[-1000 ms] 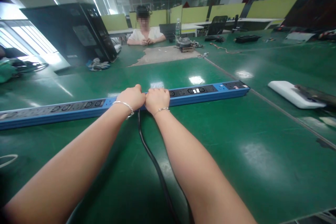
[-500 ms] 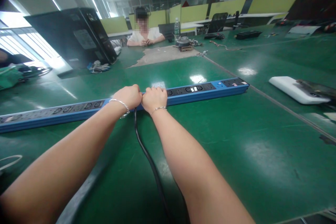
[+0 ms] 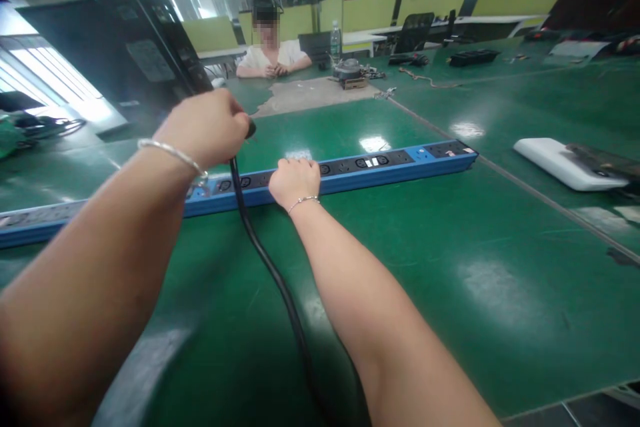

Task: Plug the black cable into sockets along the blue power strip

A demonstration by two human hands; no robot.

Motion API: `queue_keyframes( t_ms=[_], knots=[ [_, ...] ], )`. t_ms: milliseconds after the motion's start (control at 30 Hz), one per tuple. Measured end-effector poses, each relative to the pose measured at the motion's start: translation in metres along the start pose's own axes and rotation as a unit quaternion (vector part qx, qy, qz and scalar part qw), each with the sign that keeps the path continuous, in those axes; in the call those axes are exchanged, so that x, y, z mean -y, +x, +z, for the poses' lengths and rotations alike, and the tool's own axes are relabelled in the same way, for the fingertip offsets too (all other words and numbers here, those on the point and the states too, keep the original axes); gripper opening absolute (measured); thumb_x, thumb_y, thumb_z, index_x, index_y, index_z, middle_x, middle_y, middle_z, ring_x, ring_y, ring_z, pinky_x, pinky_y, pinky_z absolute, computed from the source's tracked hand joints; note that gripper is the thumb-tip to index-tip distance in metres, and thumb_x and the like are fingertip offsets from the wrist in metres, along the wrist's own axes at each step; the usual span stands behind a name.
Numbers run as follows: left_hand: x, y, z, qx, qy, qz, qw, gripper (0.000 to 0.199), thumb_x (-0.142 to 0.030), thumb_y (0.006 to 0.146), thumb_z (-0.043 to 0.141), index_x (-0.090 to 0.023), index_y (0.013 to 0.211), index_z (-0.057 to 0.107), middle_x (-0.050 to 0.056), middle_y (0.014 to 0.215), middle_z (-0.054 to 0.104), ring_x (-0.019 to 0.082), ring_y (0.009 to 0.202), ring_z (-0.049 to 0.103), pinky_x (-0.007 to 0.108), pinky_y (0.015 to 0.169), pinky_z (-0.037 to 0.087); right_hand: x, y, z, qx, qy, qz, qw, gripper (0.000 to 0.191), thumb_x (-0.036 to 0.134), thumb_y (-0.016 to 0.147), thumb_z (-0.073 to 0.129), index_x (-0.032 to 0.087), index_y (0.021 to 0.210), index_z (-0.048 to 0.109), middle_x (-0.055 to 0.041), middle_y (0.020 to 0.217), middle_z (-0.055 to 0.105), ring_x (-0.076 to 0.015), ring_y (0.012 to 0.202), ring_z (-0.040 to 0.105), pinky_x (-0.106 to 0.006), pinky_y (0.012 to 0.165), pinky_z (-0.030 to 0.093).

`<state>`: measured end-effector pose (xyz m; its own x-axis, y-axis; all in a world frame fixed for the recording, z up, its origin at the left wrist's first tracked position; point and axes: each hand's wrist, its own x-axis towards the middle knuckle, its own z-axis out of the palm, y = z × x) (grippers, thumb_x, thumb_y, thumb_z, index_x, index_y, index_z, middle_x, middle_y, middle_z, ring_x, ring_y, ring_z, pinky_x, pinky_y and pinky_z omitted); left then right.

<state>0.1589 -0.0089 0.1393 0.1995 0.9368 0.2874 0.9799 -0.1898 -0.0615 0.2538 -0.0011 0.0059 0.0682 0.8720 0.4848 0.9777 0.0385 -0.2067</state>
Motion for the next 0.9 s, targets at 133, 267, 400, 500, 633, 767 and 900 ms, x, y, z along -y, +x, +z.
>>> queue_keyframes(
  t_ms=[133, 267, 400, 500, 633, 767, 900],
  knots=[
    [0.039, 0.016, -0.014, 0.097, 0.04, 0.011, 0.994, 0.038, -0.033, 0.081, 0.036, -0.015, 0.098, 0.065, 0.012, 0.083, 0.068, 0.027, 0.09, 0.063, 0.034, 0.082, 0.046, -0.001, 0.0, 0.0, -0.007, 0.005, 0.001, 1.0, 0.031, 0.024, 0.084, 0.035, 0.02, 0.083, 0.066, -0.0064, 0.09, 0.068, -0.0225, 0.088, 0.055, -0.037, 0.078, 0.03],
    [0.091, 0.002, 0.008, 0.161, 0.028, -0.07, 0.984, 0.041, -0.039, 0.08, 0.038, -0.019, 0.104, 0.064, 0.007, 0.071, 0.068, 0.023, 0.072, 0.065, 0.031, 0.072, 0.047, -0.001, 0.0, -0.001, -0.005, 0.013, 0.0, 1.0, 0.032, 0.024, 0.084, 0.035, 0.018, 0.082, 0.066, -0.0073, 0.09, 0.068, -0.0229, 0.089, 0.055, -0.037, 0.078, 0.03],
    [0.125, -0.013, 0.032, 0.181, 0.005, -0.065, 0.981, 0.042, -0.044, 0.077, 0.041, -0.022, 0.103, 0.065, 0.005, 0.08, 0.07, 0.023, 0.078, 0.064, 0.029, 0.071, 0.047, 0.0, 0.001, -0.002, 0.001, 0.013, 0.006, 1.0, 0.032, 0.024, 0.084, 0.035, 0.019, 0.084, 0.066, -0.0075, 0.092, 0.068, -0.0232, 0.09, 0.055, -0.037, 0.078, 0.03],
    [0.135, -0.015, 0.043, 0.189, -0.003, -0.055, 0.981, 0.042, -0.046, 0.077, 0.041, -0.024, 0.102, 0.066, 0.004, 0.084, 0.071, 0.022, 0.082, 0.064, 0.028, 0.072, 0.046, 0.0, 0.0, -0.003, 0.011, 0.009, 0.009, 1.0, 0.031, 0.024, 0.084, 0.035, 0.018, 0.083, 0.066, -0.0079, 0.092, 0.068, -0.0231, 0.09, 0.055, -0.037, 0.078, 0.03],
    [0.135, -0.013, 0.047, 0.181, -0.012, -0.052, 0.982, 0.04, -0.045, 0.077, 0.041, -0.024, 0.1, 0.065, 0.005, 0.088, 0.07, 0.022, 0.083, 0.064, 0.028, 0.072, 0.046, 0.0, 0.0, -0.002, 0.007, 0.011, 0.005, 1.0, 0.031, 0.024, 0.084, 0.035, 0.018, 0.085, 0.066, -0.008, 0.092, 0.068, -0.0231, 0.09, 0.055, -0.037, 0.079, 0.029],
    [0.131, -0.013, 0.047, 0.19, -0.016, -0.041, 0.981, 0.039, -0.046, 0.078, 0.041, -0.024, 0.1, 0.064, 0.004, 0.085, 0.071, 0.021, 0.081, 0.064, 0.028, 0.071, 0.046, -0.001, 0.001, -0.001, 0.004, 0.012, 0.004, 1.0, 0.031, 0.024, 0.084, 0.035, 0.018, 0.085, 0.066, -0.0081, 0.092, 0.068, -0.023, 0.089, 0.055, -0.037, 0.079, 0.029],
    [0.128, -0.015, 0.048, 0.207, -0.004, -0.03, 0.978, 0.04, -0.046, 0.078, 0.04, -0.023, 0.102, 0.062, 0.003, 0.083, 0.071, 0.021, 0.08, 0.064, 0.027, 0.069, 0.045, 0.0, 0.001, 0.0, 0.002, 0.011, 0.005, 1.0, 0.032, 0.024, 0.084, 0.036, 0.018, 0.085, 0.066, -0.0074, 0.09, 0.068, -0.0227, 0.088, 0.055, -0.037, 0.078, 0.029]
  ],
)
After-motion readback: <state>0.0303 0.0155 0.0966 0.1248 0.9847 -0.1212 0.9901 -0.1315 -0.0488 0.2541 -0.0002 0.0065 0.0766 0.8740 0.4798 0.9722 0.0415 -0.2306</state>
